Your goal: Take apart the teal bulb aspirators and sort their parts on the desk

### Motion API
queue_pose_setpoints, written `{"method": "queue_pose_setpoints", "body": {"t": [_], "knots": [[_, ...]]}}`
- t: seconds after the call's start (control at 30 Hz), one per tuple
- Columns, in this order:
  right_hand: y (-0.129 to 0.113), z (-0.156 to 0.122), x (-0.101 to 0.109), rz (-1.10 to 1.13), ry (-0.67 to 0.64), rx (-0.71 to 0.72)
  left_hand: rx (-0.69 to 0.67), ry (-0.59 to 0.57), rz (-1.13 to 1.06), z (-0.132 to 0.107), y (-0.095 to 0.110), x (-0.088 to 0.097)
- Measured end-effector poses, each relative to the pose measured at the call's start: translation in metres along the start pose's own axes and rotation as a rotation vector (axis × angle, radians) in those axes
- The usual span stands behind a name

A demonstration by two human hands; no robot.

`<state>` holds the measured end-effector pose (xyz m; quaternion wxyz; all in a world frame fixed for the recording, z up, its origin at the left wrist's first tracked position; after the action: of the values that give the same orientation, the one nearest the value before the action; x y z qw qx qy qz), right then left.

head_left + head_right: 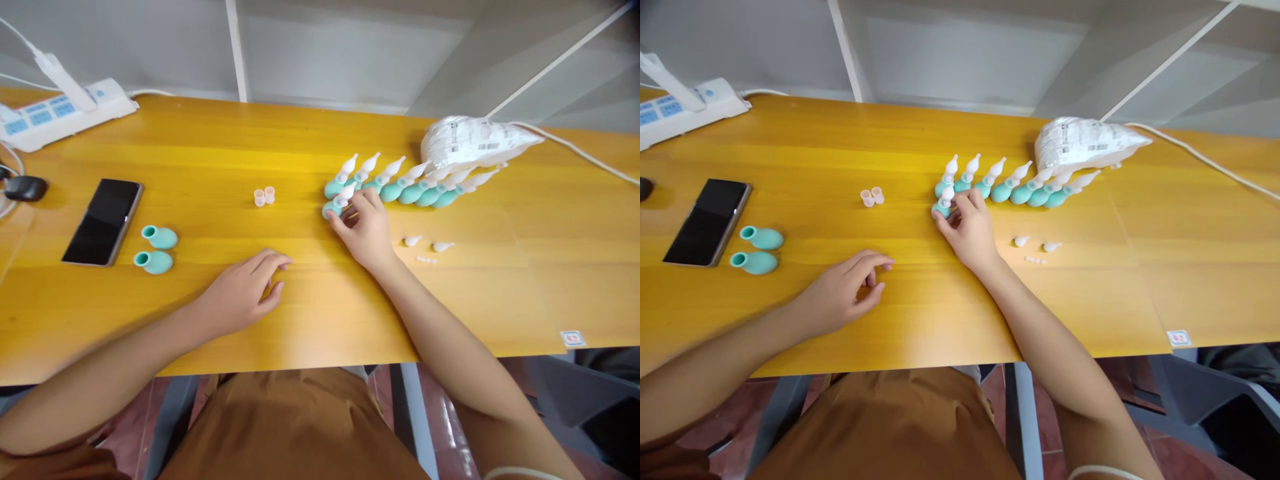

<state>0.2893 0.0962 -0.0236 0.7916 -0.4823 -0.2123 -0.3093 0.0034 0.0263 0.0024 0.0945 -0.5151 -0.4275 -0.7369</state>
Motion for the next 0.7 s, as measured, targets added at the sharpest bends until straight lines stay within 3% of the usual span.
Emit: {"method": "queue_pose_setpoints", "body": {"t": [0.7], "knots": [[-0.0041,-0.0023,0.0012,-0.089,-0.102,-0.135,-0.028,0.050,0.011,0.0034,-0.0082,0.0013]]}}
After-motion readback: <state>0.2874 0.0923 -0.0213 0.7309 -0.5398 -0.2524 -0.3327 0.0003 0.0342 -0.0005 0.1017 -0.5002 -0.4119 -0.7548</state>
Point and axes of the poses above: each hand's wrist, its own z-axis towards the middle knuckle, its own x-axis out of the back of the hand, y = z × x, the point moved 3 cm from there along z, towards the middle knuckle, and after that the axes turned 6 degrees about z, right-handed, at the moved point
